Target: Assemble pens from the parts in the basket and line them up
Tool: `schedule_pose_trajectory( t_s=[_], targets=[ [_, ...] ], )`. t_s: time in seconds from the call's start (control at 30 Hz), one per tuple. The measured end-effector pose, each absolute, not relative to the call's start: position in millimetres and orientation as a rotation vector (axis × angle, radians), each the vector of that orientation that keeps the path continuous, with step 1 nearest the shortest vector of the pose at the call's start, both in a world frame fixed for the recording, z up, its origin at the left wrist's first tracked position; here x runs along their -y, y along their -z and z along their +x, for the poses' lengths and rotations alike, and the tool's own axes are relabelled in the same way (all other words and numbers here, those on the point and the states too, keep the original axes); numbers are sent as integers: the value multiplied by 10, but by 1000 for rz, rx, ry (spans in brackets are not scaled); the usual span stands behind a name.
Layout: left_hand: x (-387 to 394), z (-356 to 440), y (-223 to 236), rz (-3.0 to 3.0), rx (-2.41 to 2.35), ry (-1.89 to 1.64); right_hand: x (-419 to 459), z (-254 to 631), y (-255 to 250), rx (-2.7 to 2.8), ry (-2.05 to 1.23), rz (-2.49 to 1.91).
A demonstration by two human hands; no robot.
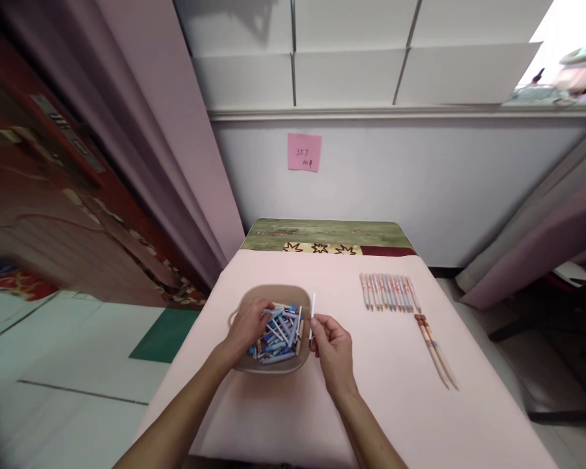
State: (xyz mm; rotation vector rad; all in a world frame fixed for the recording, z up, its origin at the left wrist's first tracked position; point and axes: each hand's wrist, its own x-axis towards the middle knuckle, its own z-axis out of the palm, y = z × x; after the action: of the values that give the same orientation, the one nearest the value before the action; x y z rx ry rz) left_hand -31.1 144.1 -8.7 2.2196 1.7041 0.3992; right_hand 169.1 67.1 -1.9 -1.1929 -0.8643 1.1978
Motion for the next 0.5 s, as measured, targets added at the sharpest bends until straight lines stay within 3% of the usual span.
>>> schedule_pose_trajectory(
  t_s=[0.23,0.5],
  targets=[
    [-1461,-265,196,2315,-1635,-223,-657,1688,3,855,-1244,-1166],
    [-1431,-354,188,2315,-1640,-251,-685,1632,22,798,-1298,-1126]
  ],
)
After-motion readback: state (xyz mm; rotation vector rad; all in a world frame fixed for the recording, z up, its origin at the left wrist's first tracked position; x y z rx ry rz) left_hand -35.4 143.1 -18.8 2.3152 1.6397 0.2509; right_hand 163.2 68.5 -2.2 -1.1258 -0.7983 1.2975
